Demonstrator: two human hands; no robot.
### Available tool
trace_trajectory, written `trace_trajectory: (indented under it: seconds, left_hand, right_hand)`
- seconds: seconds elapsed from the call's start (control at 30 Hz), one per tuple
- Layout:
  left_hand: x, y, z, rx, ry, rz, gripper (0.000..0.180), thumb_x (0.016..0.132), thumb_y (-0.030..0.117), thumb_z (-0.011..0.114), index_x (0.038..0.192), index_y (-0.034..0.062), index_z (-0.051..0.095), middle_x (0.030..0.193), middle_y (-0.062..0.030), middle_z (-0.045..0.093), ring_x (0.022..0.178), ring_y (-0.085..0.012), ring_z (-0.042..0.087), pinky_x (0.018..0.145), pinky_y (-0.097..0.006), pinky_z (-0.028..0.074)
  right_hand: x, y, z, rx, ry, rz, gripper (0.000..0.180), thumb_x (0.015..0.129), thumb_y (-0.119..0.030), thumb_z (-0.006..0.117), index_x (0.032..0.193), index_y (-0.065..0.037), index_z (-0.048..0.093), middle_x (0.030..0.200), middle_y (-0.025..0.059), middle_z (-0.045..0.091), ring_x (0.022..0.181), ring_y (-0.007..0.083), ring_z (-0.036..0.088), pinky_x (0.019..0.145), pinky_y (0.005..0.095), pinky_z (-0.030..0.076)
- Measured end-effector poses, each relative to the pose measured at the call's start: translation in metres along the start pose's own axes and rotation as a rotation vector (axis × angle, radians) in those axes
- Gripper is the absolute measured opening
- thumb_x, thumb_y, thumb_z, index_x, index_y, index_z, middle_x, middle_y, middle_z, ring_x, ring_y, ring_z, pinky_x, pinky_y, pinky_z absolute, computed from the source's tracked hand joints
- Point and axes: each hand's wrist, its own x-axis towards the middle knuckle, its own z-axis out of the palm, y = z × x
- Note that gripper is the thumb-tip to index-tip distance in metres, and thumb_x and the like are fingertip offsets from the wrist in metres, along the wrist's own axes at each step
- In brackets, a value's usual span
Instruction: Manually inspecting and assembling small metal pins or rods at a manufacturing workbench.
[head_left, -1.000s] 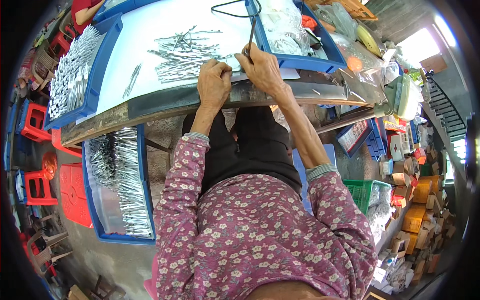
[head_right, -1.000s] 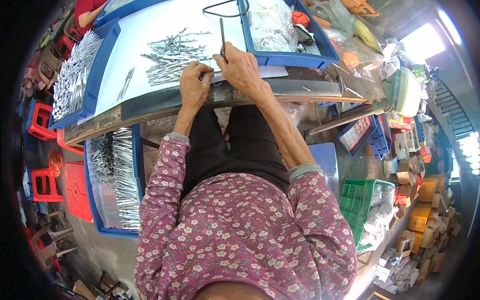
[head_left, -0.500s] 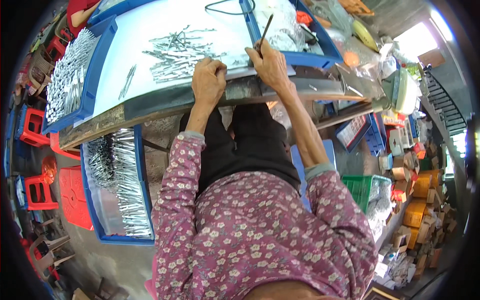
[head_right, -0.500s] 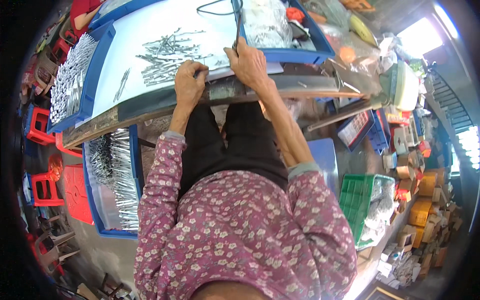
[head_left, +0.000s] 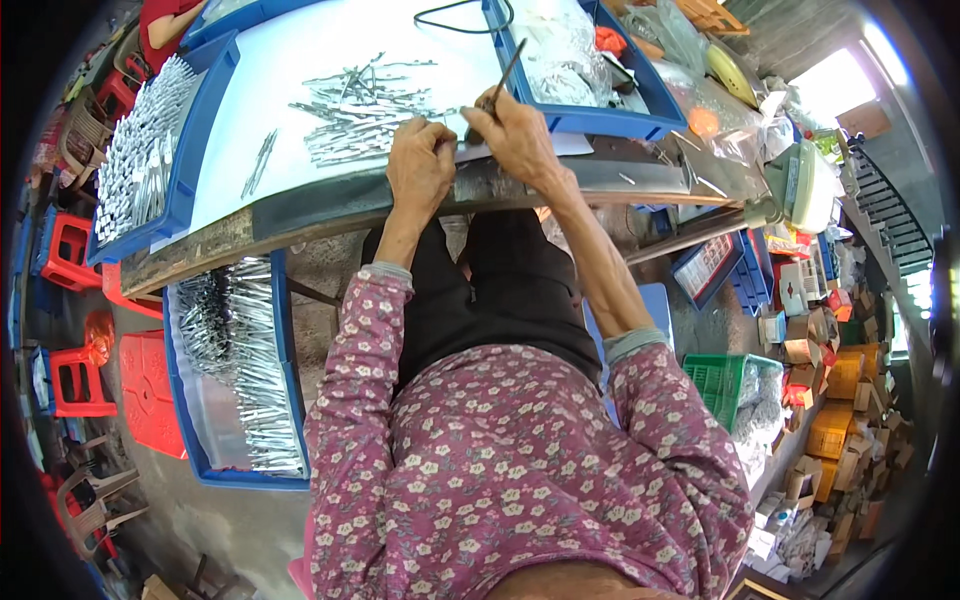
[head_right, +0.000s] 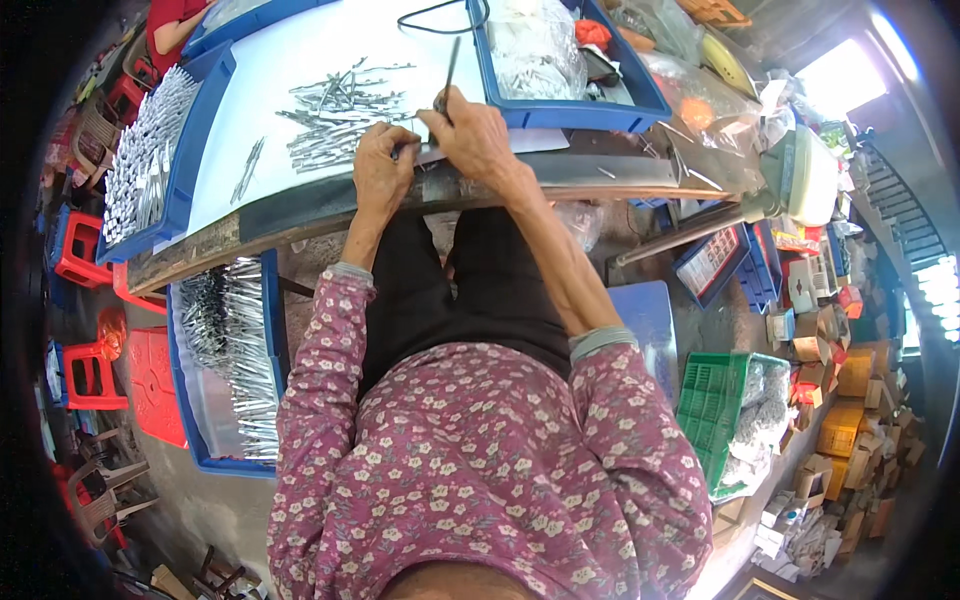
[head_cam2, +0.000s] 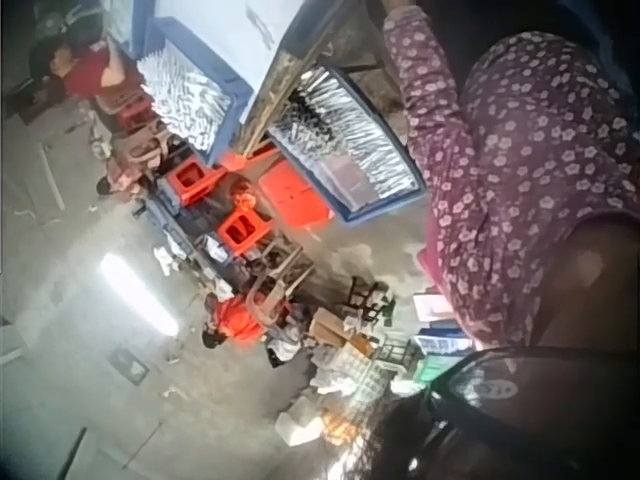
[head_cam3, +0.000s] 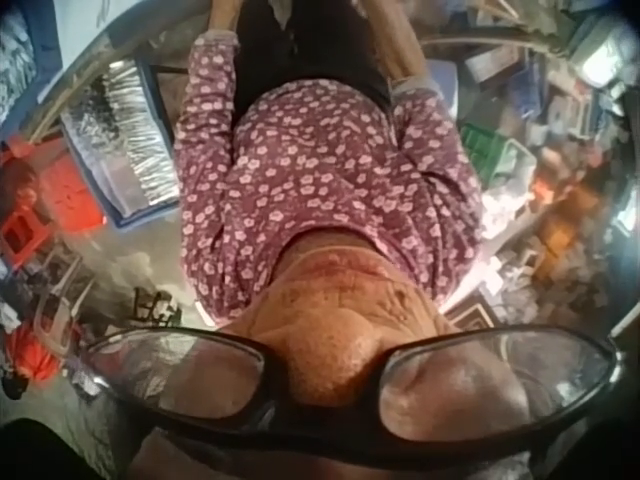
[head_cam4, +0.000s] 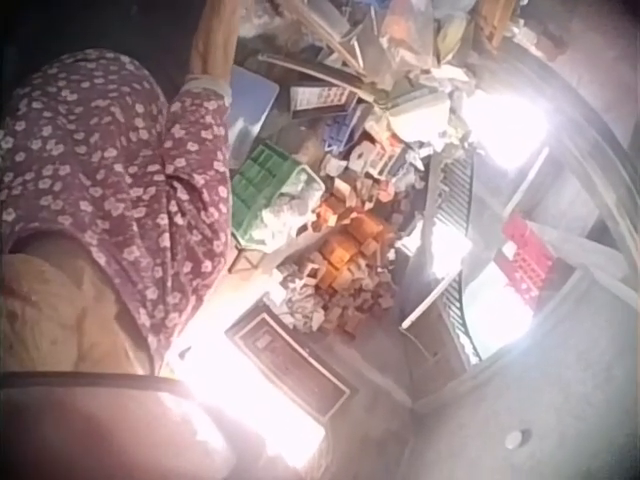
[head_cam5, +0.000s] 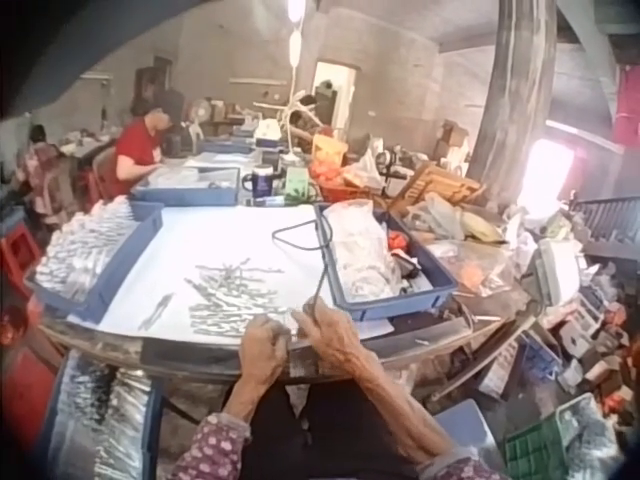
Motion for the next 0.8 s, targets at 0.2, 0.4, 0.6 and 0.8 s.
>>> trace_trajectory:
  seconds: [0.2, 0.4, 0.6, 0.8]
  left_hand:
    - [0.006, 0.001, 0.0, 0.001, -0.041, -0.032, 0.008, 0.07, 0.008, 0.062, 0.077, 0.003, 0.064, 0.072, -0.0087, 0.053, 0.073, -0.0253, 0.054, 0.066, -0.034, 0.042]
    - [0.016, 0.003, -0.004, 0.09, -0.134, 0.004, 0.01, 0.073, 0.009, 0.061, 0.081, 0.0032, 0.064, 0.078, -0.0109, 0.053, 0.077, -0.0275, 0.055, 0.068, -0.035, 0.043]
    - [0.024, 0.015, 0.013, 0.284, -0.233, 0.19, 0.007, 0.072, 0.008, 0.062, 0.078, 0.0049, 0.062, 0.082, -0.0108, 0.053, 0.085, -0.0282, 0.053, 0.072, -0.038, 0.045]
    - [0.02, 0.016, 0.017, 0.184, -0.131, 0.154, 0.003, 0.073, 0.006, 0.06, 0.075, 0.0048, 0.061, 0.08, -0.0094, 0.053, 0.083, -0.0281, 0.053, 0.069, -0.037, 0.046]
  right_hand:
    - [-0.022, 0.018, -0.024, 0.384, 0.232, 0.255, 0.027, 0.084, -0.023, 0.059, 0.089, 0.003, 0.055, 0.066, 0.0075, 0.06, 0.056, 0.0118, 0.055, 0.052, 0.0252, 0.046]
    - [-0.082, 0.031, -0.031, 0.49, 0.158, 0.353, 0.022, 0.086, -0.02, 0.056, 0.091, 0.002, 0.057, 0.067, 0.0034, 0.054, 0.055, 0.0105, 0.055, 0.048, 0.0226, 0.041]
    - [-0.127, 0.04, -0.013, 0.441, 0.012, 0.496, 0.022, 0.086, -0.019, 0.057, 0.091, 0.002, 0.056, 0.068, 0.0061, 0.056, 0.056, 0.011, 0.054, 0.052, 0.0241, 0.045]
    - [-0.164, 0.063, 0.015, 0.376, -0.083, 0.551, 0.022, 0.085, -0.022, 0.058, 0.09, 0.0, 0.056, 0.065, 0.0053, 0.053, 0.052, 0.0116, 0.052, 0.049, 0.0249, 0.044]
